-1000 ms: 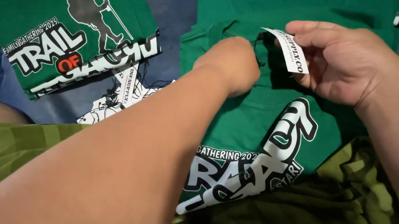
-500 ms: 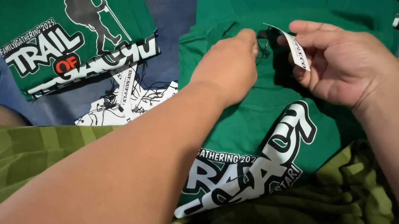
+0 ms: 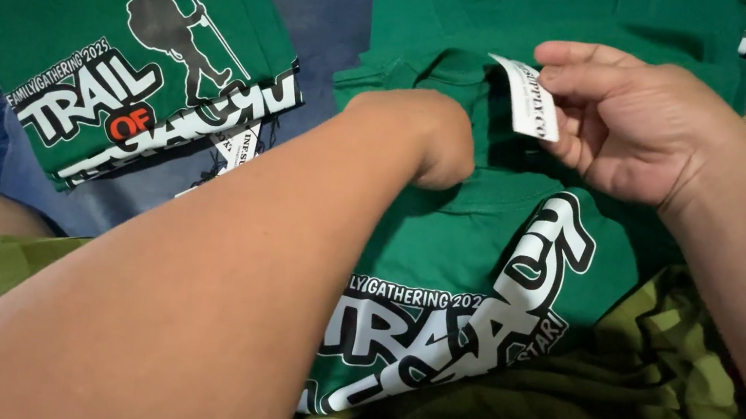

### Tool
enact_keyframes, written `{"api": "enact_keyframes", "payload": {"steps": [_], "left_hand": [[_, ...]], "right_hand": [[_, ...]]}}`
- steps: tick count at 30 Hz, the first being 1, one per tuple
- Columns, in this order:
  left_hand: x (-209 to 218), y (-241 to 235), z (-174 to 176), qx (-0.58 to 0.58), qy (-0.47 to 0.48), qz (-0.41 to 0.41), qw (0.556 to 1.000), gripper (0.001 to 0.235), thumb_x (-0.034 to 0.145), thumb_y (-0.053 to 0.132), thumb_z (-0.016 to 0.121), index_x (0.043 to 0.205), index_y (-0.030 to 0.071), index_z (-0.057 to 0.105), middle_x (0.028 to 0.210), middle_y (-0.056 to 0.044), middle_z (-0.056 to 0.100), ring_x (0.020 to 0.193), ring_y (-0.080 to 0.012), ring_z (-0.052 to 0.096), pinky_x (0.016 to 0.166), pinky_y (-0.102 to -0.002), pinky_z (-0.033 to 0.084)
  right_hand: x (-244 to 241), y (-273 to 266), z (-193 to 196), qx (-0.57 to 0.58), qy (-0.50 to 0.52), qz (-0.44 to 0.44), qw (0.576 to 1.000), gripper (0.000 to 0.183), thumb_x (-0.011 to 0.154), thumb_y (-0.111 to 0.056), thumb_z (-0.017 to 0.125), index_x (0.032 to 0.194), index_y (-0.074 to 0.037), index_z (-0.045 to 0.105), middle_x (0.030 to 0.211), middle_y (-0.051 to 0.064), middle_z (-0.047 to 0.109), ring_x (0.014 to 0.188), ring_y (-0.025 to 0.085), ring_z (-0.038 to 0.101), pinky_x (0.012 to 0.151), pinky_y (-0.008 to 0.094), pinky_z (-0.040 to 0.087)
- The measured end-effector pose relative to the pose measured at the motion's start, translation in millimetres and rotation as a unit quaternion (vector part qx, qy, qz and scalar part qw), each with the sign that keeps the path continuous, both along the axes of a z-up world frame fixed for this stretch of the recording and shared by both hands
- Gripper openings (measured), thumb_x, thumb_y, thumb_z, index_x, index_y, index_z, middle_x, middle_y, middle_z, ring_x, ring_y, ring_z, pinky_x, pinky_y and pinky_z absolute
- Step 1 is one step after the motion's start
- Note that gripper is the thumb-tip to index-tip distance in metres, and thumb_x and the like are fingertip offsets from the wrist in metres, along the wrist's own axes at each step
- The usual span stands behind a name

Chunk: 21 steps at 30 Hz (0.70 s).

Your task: The person attaches white paper tags to green t-shirts by threading a black string through the tag and the shirt's collar. They then fold the t-shirts and place them into a stack.

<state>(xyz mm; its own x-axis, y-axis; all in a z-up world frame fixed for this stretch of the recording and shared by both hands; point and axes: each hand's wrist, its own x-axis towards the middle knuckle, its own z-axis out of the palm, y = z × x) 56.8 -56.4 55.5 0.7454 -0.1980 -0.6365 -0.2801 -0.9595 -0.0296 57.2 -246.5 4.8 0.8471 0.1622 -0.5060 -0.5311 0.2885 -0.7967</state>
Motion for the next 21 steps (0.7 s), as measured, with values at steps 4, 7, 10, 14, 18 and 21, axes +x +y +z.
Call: {"api": "enact_keyframes", "payload": {"steps": [4, 7, 10, 14, 18, 21], "left_hand": [[-3.7, -1.4, 8.4, 0.019, 0.016, 0.028, 0.999, 0.041, 0.075, 0.006, 0.051, 0.105, 0.008, 0.079, 0.098, -0.007, 0.077, 0.085, -0.0332, 0.071, 0.078, -0.049, 0.056], [-3.9, -1.6, 13.0, 0.06, 0.029, 0.037, 0.997, 0.046, 0.085, 0.047, 0.077, 0.117, 0.014, 0.079, 0.112, -0.001, 0.078, 0.099, -0.0317, 0.074, 0.091, -0.054, 0.056], [5.1, 5.2, 0.5, 0.033, 0.01, 0.039, 0.999, 0.055, 0.086, 0.056, 0.077, 0.121, 0.015, 0.077, 0.117, -0.003, 0.076, 0.103, -0.0323, 0.072, 0.092, -0.053, 0.055], [11.1, 14.8, 1.8, -0.047, 0.007, 0.012, 0.999, 0.06, 0.084, 0.055, 0.068, 0.116, 0.004, 0.075, 0.102, -0.011, 0.076, 0.081, -0.0316, 0.067, 0.081, -0.045, 0.057], [25.6, 29.6, -21.3, -0.054, -0.066, -0.114, 0.99, 0.034, 0.088, 0.048, 0.075, 0.094, 0.015, 0.082, 0.09, -0.005, 0.076, 0.082, -0.0328, 0.067, 0.085, -0.044, 0.056], [10.6, 27.1, -13.4, -0.089, -0.157, 0.093, 0.979, 0.024, 0.081, 0.02, 0.067, 0.1, 0.01, 0.079, 0.103, -0.01, 0.076, 0.093, -0.035, 0.072, 0.082, -0.048, 0.059]], "right_hand": [[0.0, 0.7, -1.7, -0.005, -0.006, 0.017, 1.0, 0.03, 0.094, -0.011, 0.067, 0.124, -0.016, 0.066, 0.088, -0.001, 0.067, 0.063, 0.004, 0.06, 0.051, 0.015, 0.055], [-0.4, 4.0, -2.1, -0.046, -0.014, 0.029, 0.998, 0.028, 0.095, -0.009, 0.067, 0.123, -0.012, 0.066, 0.093, 0.003, 0.069, 0.068, 0.007, 0.063, 0.058, 0.018, 0.058], [-2.1, 10.0, -4.4, -0.078, -0.048, 0.059, 0.994, 0.027, 0.094, -0.003, 0.065, 0.12, -0.009, 0.062, 0.092, 0.006, 0.065, 0.068, 0.012, 0.06, 0.059, 0.023, 0.054], [-5.9, 18.9, 0.5, -0.09, -0.073, 0.02, 0.993, 0.02, 0.094, -0.003, 0.068, 0.113, -0.005, 0.062, 0.093, 0.008, 0.067, 0.07, 0.014, 0.063, 0.059, 0.024, 0.056], [-11.6, 29.1, 2.9, -0.211, -0.126, 0.036, 0.969, 0.01, 0.094, -0.001, 0.071, 0.102, -0.003, 0.065, 0.083, 0.01, 0.066, 0.062, 0.016, 0.061, 0.054, 0.026, 0.054], [-19.1, 38.3, 16.2, -0.28, -0.105, 0.058, 0.952, 0.007, 0.095, -0.005, 0.074, 0.095, -0.005, 0.066, 0.076, 0.007, 0.067, 0.056, 0.014, 0.062, 0.048, 0.025, 0.049]]}}
